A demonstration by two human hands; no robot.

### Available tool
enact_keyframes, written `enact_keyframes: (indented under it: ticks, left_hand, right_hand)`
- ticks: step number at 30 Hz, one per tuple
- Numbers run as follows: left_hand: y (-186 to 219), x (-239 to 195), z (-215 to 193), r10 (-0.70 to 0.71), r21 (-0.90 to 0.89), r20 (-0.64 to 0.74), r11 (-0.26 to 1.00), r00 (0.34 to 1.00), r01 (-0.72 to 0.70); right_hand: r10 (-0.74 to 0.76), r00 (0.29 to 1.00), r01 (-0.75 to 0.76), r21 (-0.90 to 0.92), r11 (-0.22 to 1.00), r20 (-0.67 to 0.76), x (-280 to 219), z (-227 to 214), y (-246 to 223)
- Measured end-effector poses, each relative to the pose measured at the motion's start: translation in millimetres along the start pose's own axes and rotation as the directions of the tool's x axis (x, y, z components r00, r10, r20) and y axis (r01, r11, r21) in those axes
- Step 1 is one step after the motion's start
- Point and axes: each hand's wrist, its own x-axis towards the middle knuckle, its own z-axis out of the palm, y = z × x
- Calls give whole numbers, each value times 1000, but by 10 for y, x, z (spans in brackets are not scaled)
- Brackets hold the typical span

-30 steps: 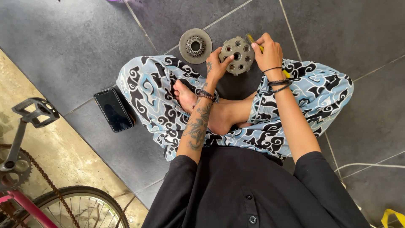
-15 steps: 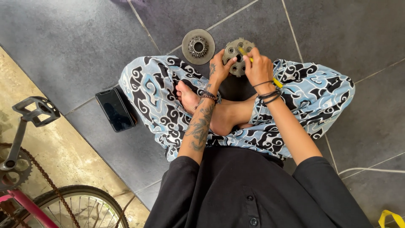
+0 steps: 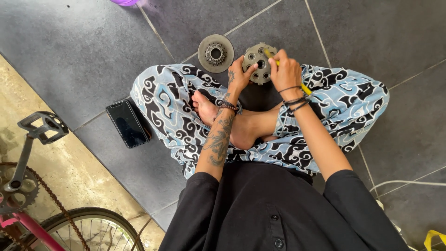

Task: The person sits on the floor and uses a small brush to clean a bicycle sprocket held in their left hand. They rotate the sprocket to clean different areas and then place it on the floor next to other bicycle parts.

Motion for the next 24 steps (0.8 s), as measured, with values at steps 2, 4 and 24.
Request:
enact_keyframes:
  ticks: [2,4,24]
  left_hand:
    - [-45,11,22,-5,-13,2,1000,1000,5]
    - [-45,23,18,-4,-28,-1,1000,1000,4]
    - [803,-353,-470,384,547,-308,820,870,-168]
  right_hand:
    - [72,997,-72,8,997,-18,139,-36,119]
    - [138,990,-137,17,990,-41,243,-64,267]
    - [264,900,-96,432,897,-347,-144,-175,324]
